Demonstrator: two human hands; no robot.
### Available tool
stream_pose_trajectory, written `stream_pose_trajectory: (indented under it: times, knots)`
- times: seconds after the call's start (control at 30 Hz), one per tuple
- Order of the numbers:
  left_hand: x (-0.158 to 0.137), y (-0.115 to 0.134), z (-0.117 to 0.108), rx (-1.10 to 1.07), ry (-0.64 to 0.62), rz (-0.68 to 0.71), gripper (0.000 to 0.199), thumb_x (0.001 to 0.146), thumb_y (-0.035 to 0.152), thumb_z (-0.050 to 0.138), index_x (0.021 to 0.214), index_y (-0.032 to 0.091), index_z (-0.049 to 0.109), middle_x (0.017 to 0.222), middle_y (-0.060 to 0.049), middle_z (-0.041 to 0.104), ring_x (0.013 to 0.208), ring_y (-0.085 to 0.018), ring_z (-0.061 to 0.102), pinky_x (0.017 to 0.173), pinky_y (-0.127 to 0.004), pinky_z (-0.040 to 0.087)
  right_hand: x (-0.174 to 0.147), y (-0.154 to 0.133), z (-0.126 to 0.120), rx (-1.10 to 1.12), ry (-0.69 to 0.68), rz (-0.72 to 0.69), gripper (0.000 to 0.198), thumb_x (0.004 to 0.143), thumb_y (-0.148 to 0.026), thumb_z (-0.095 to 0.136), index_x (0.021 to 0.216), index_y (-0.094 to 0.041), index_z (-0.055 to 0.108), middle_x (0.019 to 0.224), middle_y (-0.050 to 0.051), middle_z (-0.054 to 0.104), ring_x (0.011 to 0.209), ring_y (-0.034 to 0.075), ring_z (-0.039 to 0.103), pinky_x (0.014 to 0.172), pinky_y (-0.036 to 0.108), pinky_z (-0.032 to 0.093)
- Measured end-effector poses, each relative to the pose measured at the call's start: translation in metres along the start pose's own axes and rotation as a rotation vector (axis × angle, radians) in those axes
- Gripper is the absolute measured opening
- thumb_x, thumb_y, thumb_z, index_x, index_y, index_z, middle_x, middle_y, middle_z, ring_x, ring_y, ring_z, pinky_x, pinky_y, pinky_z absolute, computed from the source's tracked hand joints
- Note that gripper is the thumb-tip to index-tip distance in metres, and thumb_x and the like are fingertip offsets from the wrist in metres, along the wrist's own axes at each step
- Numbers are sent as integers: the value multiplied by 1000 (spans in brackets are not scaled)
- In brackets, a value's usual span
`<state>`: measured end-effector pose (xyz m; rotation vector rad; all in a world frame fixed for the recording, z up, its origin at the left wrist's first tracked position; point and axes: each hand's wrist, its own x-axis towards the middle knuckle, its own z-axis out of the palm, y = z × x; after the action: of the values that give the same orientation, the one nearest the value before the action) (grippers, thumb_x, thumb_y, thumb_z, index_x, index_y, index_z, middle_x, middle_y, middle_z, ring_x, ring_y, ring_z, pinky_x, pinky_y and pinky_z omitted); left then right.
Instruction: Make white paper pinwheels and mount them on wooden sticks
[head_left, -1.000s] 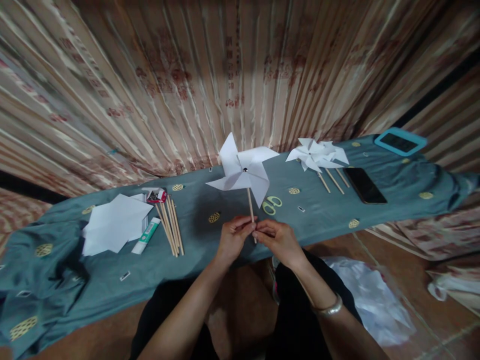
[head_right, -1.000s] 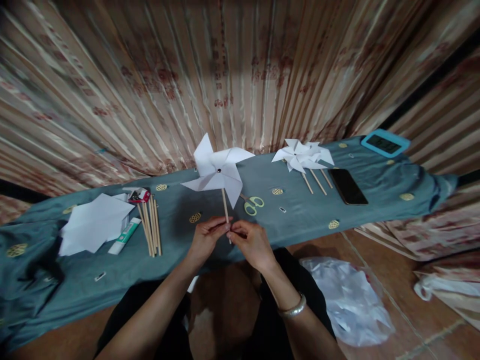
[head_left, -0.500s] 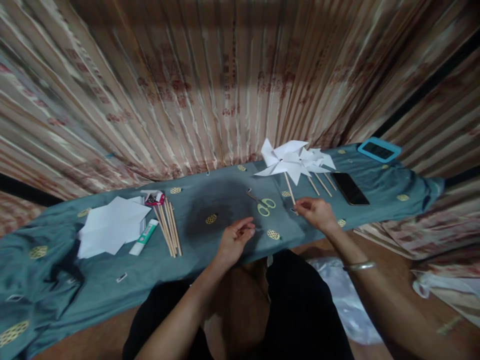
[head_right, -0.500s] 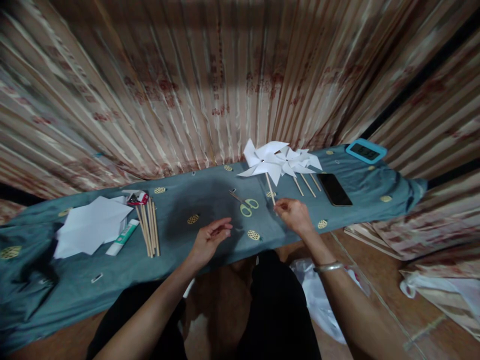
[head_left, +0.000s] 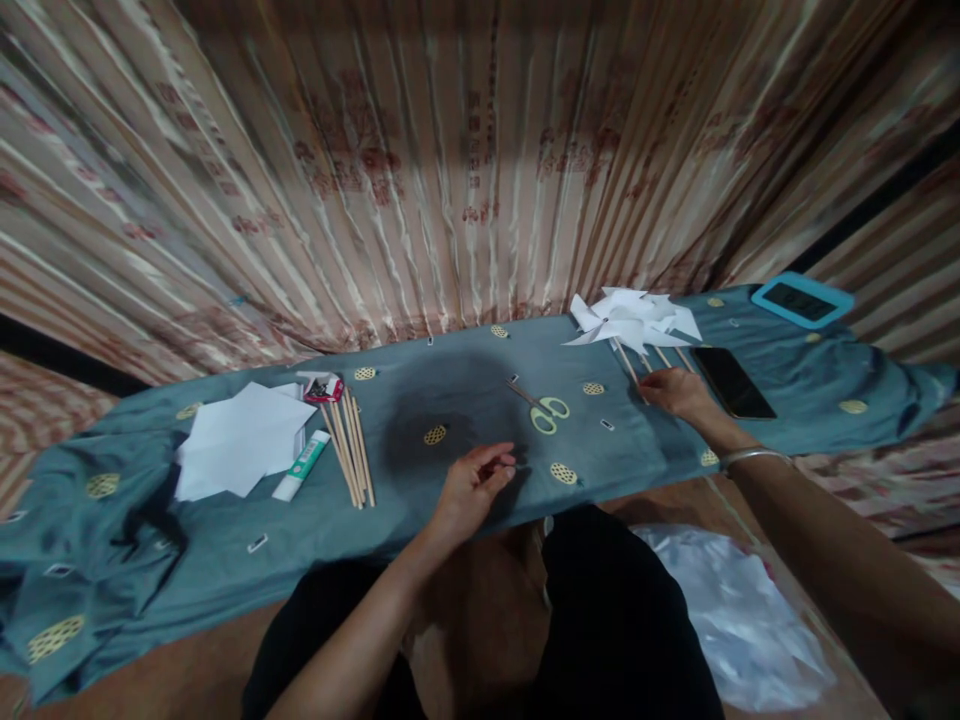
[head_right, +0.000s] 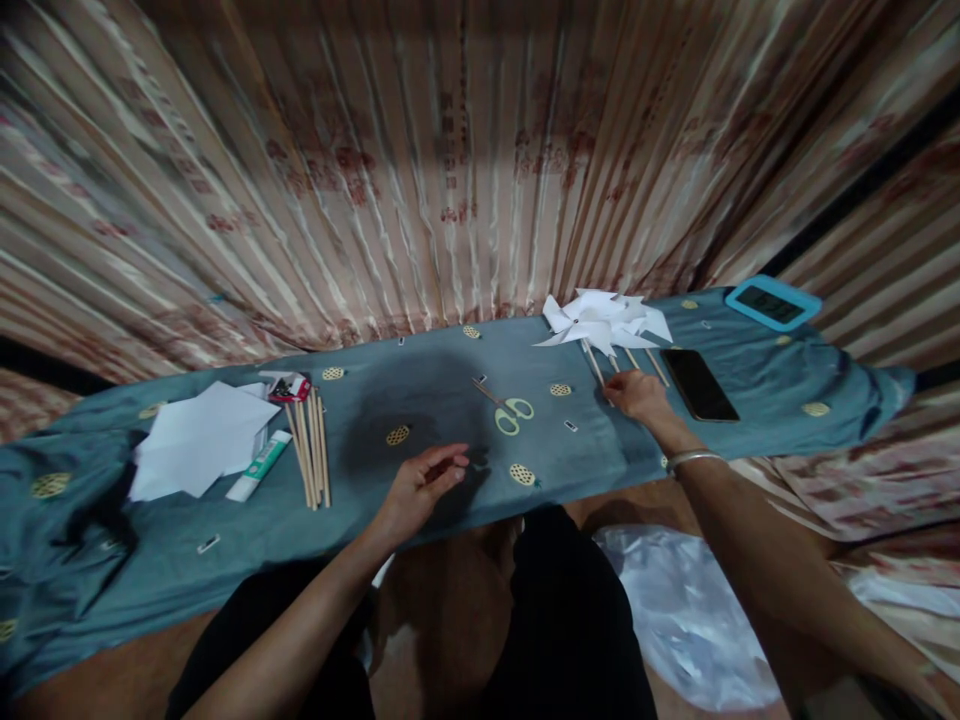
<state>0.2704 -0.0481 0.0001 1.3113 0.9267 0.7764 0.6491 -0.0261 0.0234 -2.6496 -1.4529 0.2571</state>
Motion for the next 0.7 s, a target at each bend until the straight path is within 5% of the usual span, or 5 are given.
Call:
stream_pose_trajectory:
  times: [0.4,0.7]
  knots:
    - [1,-2,1,69,-5,39,32,77,26,69,108,20,75,96,-6,73,78,-14,63,77,-27,51,-3,-8,-20,-16,11,24,23,83,-26,66,99,-14,76,92,15,74,75,21,64,66,30,40]
    - [0,-3,-2,49,-4,25,32,77,26,69,107,19,75,96,-7,73,80,-15,63,77,-27,51,-1,-2,-13,-55,-33,57,19,81,-24,68,93,-14,78,85,14,74,67,18,61,61,29,38]
